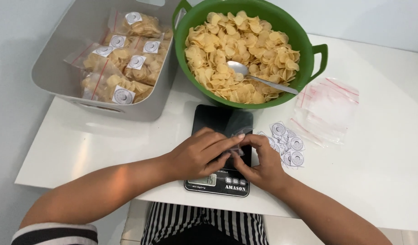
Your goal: Packaging chips into small plastic bags and weighing them on a digital scale before placing them in a storage bin.
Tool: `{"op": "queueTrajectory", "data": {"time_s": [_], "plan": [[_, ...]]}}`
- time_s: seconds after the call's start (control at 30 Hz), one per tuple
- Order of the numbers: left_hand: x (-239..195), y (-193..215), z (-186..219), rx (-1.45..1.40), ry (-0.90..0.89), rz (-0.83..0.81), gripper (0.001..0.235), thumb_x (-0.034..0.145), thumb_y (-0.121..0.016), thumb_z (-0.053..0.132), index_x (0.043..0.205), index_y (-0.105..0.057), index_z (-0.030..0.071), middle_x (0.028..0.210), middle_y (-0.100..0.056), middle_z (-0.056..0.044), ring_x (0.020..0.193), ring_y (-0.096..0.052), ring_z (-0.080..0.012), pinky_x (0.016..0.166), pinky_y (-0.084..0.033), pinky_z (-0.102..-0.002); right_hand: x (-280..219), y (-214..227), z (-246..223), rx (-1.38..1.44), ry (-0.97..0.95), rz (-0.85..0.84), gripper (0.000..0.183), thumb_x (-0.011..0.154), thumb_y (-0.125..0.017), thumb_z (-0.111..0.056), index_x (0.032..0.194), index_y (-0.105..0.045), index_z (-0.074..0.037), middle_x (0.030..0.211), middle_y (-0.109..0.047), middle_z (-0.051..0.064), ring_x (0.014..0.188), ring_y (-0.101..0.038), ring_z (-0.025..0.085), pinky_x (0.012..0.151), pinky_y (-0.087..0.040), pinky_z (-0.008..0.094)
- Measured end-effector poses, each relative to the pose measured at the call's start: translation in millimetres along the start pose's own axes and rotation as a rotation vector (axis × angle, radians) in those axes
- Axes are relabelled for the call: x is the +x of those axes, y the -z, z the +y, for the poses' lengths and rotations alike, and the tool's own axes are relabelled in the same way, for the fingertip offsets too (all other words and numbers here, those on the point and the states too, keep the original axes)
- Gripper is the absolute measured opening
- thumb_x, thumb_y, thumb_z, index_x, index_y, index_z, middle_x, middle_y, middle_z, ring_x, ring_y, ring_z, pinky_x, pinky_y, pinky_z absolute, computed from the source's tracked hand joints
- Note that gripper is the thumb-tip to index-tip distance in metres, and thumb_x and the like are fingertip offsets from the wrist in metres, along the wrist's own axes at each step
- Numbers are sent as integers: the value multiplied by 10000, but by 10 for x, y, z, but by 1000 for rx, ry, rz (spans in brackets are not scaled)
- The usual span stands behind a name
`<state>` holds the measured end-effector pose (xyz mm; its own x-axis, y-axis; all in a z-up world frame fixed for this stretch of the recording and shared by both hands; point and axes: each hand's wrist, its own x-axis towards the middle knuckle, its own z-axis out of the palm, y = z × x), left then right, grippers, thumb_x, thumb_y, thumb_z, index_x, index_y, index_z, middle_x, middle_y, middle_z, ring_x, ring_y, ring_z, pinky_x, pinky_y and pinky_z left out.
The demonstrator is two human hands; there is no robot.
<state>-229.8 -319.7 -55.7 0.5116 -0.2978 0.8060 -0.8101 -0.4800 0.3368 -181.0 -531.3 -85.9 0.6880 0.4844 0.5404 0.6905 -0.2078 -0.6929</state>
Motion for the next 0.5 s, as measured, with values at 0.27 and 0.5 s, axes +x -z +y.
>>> {"op": "queueTrajectory", "data": {"time_s": [0.27,0.5], "plan": [[-108,-13,-76,38,52,7,387,927,-567,110,1281,-670,-9,848,-623,-103,766,-648,-268,783,-532,-408,59,-3,-42,25,-7,16,294,838,-714,38,1108,-603,8,880,-780,128,837,-790,295,771,-608,418],[-108,-14,-69,44,88,29,405,903,-568,84,1290,-665,14,848,-597,-83,765,-628,-257,812,-513,-409,28,5,-31,49,-51,0,285,859,-666,50,1133,-604,6,881,-779,139,859,-795,305,765,-610,420]]}}
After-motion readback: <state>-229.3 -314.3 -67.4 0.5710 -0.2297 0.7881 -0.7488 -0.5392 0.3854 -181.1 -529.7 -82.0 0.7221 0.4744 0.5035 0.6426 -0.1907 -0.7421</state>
